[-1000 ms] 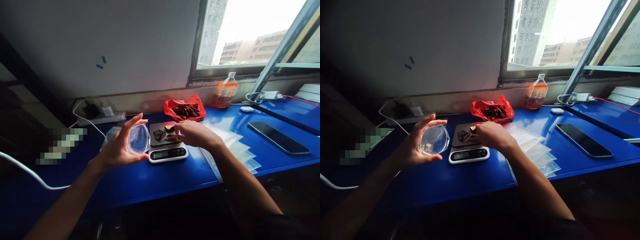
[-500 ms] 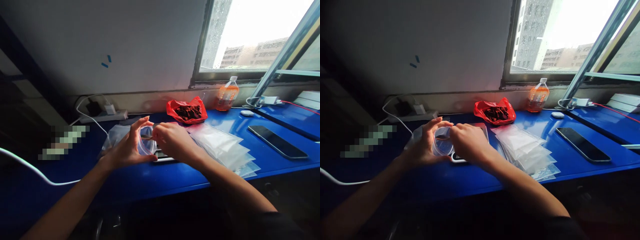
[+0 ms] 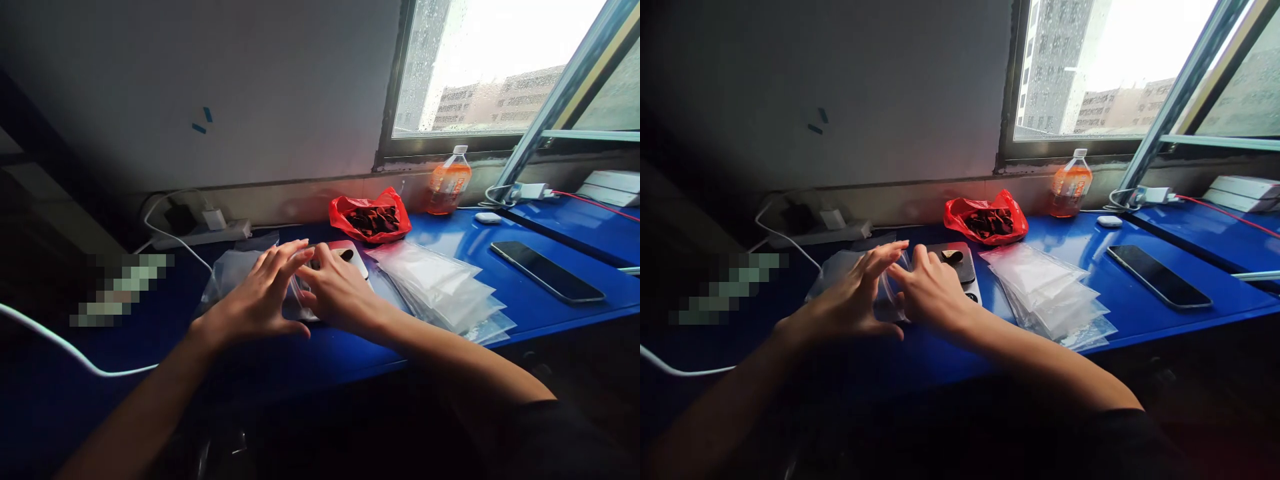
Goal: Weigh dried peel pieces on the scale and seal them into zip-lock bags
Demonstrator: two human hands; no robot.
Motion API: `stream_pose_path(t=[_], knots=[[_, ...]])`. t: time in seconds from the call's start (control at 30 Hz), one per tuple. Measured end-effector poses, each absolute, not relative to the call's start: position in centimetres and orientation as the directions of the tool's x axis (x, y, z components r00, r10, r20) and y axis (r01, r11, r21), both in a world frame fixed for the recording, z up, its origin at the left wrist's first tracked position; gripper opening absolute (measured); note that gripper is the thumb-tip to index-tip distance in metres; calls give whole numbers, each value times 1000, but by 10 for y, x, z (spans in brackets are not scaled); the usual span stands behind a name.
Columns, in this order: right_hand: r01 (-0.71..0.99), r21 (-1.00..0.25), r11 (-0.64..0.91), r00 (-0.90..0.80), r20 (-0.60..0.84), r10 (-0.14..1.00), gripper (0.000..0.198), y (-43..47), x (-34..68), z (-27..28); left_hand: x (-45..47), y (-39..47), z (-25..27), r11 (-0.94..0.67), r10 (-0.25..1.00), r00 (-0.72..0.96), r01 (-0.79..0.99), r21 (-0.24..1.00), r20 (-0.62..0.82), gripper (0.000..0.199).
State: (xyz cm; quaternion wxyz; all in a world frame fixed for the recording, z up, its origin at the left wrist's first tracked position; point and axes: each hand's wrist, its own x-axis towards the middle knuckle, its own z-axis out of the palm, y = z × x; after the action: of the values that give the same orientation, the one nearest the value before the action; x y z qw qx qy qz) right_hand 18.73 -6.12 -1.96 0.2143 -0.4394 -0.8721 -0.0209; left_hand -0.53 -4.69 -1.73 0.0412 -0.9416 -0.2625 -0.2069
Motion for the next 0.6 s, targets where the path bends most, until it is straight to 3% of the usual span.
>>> stream_pose_path(t=[0.07, 0.17, 0.4, 0.6], knots=[[753, -200, 627, -541, 354, 763, 46, -59, 186, -20, -6, -46, -17, -846, 480, 770, 533, -10, 421, 117], [693, -253, 675, -556, 408, 724, 45, -57, 183, -18, -8, -44, -19, -852, 452, 750, 524, -17, 483, 111], [596, -457, 661, -409, 536, 739, 43, -49, 179, -7, -12, -40, -19, -880, 469, 644, 398, 259, 604, 111], [486, -510, 710, -377, 610, 697, 34, -30, 206, 6, -23, -29, -16, -855, 509, 560, 418, 308, 654, 114]])
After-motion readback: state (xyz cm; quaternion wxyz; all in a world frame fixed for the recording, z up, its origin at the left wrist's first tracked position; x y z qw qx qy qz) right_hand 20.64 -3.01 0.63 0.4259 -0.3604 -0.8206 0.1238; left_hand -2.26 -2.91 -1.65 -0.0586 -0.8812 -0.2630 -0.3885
